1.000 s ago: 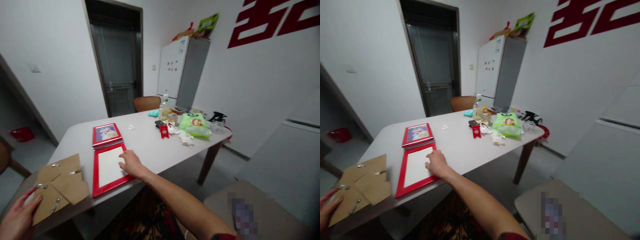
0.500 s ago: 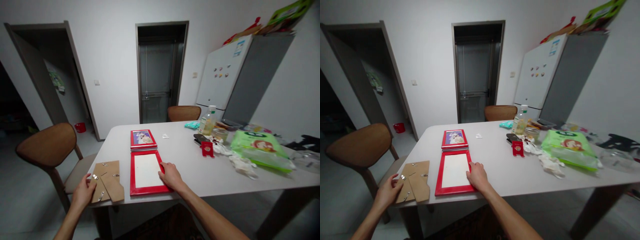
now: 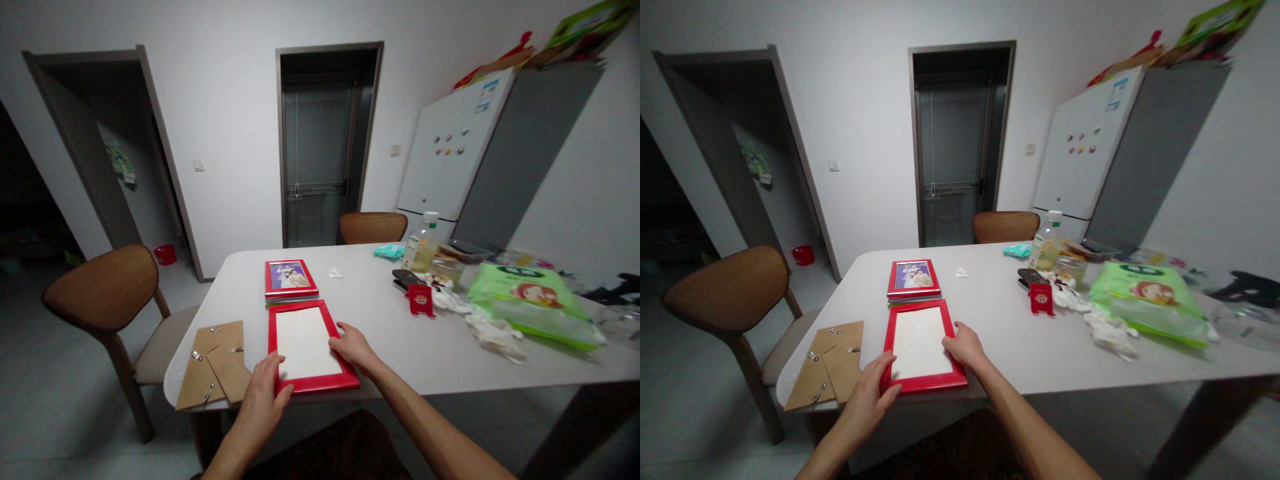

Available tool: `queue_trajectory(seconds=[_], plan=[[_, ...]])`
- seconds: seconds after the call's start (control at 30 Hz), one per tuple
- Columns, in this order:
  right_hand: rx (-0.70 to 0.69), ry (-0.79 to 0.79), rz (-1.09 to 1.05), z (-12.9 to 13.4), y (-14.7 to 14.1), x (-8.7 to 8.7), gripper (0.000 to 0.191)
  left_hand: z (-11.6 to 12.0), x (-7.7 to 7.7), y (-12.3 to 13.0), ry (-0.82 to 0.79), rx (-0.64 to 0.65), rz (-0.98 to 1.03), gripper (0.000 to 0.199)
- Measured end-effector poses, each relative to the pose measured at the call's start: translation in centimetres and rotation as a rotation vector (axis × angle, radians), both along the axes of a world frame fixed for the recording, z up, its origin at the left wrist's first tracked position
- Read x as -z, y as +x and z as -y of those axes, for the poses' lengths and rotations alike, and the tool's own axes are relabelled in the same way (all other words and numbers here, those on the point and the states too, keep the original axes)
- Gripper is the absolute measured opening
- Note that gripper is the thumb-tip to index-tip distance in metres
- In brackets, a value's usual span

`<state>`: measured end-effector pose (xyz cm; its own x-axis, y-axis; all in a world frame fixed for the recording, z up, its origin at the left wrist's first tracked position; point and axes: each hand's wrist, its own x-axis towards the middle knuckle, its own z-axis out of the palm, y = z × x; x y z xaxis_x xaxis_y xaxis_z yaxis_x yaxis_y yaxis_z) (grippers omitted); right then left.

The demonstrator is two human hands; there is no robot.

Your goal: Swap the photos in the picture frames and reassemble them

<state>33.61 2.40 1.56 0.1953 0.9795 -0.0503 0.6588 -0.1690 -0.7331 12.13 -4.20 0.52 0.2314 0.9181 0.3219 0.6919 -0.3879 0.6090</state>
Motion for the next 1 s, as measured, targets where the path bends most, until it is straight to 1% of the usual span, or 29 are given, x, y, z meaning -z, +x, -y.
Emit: queue_trajectory(seconds=[0.07, 0.1, 0.13, 0.2, 0.27, 0.33, 0.4, 0.53, 0.6, 0.67, 0.73, 0.8, 0.9, 0.97, 1.0], plan=[[-0.031, -0.073, -0.382, 0.4, 0.1, -0.5, 0.038, 0.1, -0.3, 1.3, -0.051, 0.03, 0.004, 0.038], [-0.047, -0.098, -0.515, 0.7, 0.1, -0.8, 0.036, 0.0, -0.5, 1.7, -0.071, 0.033, 0.003, 0.039], [-0.052, -0.111, -0.589, 0.9, 0.1, -1.2, 0.034, -0.1, -0.8, 2.1, -0.089, 0.033, 0.004, 0.04], [-0.06, -0.092, -0.686, 1.4, -0.1, -1.9, 0.031, -0.5, -1.3, 2.8, -0.113, 0.05, 0.014, 0.044], [-0.083, -0.045, -0.826, 1.6, -0.4, -2.7, 0.029, -1.0, -1.8, 3.8, -0.094, 0.086, 0.023, 0.048], [-0.112, -0.002, -0.927, 1.7, -0.6, -3.3, 0.026, -1.4, -2.3, 4.9, -0.031, 0.12, 0.01, 0.051], [-0.133, 0.011, -0.983, 1.7, -0.7, -3.6, 0.023, -1.8, -2.8, 5.9, 0.055, 0.135, -0.025, 0.05], [-0.165, -0.007, -1.035, 1.6, -0.5, -3.5, 0.024, -1.9, -3.8, 6.9, 0.193, 0.169, -0.113, 0.045], [-0.15, -0.014, -0.999, 1.5, -0.3, -3.3, 0.026, -1.8, -4.3, 6.5, 0.233, 0.144, -0.1, 0.047], [-0.121, -0.006, -0.885, 1.3, 0.1, -2.8, 0.023, -1.7, -4.9, 5.5, 0.254, 0.068, -0.024, 0.051], [-0.097, 0.006, -0.709, 1.0, 0.6, -2.1, 0.02, -1.6, -5.2, 3.8, 0.228, -0.058, 0.085, 0.051], [-0.07, 0.016, -0.492, 0.6, 1.2, -1.3, 0.023, -1.5, -5.2, 1.8, 0.136, -0.202, 0.184, 0.049], [-0.011, 0.047, -0.116, 0.0, 2.1, 0.0, 0.028, -1.4, -4.0, -1.0, -0.009, -0.373, 0.257, 0.048], [0.024, 0.075, 0.062, -0.2, 2.5, 0.8, 0.03, -1.3, -2.6, -2.4, -0.072, -0.423, 0.263, 0.045], [0.032, 0.086, 0.124, -0.3, 2.7, 1.1, 0.03, -1.3, -2.0, -2.9, -0.099, -0.428, 0.257, 0.043]])
